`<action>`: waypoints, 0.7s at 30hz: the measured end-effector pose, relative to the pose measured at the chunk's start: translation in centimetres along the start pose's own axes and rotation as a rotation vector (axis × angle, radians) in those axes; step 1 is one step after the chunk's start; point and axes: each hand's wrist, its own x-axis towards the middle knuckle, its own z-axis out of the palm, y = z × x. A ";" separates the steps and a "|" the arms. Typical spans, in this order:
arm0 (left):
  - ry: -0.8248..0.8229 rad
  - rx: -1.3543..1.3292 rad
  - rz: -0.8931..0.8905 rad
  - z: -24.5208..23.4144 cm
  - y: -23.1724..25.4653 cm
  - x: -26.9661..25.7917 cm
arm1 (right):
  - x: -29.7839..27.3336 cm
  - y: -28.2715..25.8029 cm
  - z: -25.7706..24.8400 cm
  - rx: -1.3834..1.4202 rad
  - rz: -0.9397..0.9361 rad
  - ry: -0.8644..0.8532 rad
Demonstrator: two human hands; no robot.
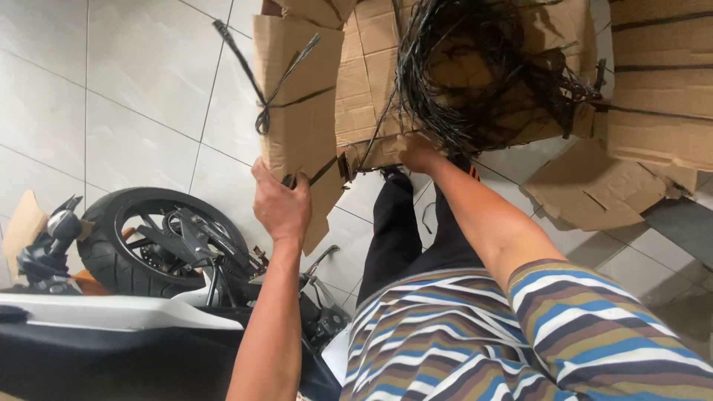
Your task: Removing black ties from cardboard-wrapped furniture
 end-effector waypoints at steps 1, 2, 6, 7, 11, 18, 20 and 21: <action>0.006 -0.002 -0.001 0.2 -0.3 0.0 | -2.3 -2.5 -1.6 -0.003 -0.005 0.003; 0.003 0.007 -0.001 0.2 -0.6 -0.2 | -4.8 -5.1 -3.2 0.093 0.022 0.024; 0.013 -0.030 0.020 1.0 -0.8 0.3 | -17.0 -13.7 -11.7 0.570 -0.265 0.284; 0.032 -0.041 0.021 1.2 -0.9 0.6 | -18.7 -15.0 -13.0 0.561 -0.283 0.291; -0.010 -0.050 -0.020 1.4 -0.9 1.0 | -26.0 -17.9 -18.4 0.931 -0.446 0.527; -0.072 -0.132 0.001 1.4 -1.4 1.5 | -35.1 -14.5 -22.9 0.951 -0.711 0.699; 0.086 -0.220 0.171 0.5 -1.2 -0.1 | -35.9 -13.5 -20.8 0.955 -0.681 0.690; 0.237 -0.306 0.337 0.2 -0.9 -0.8 | -36.4 -12.8 -19.6 0.965 -0.643 0.676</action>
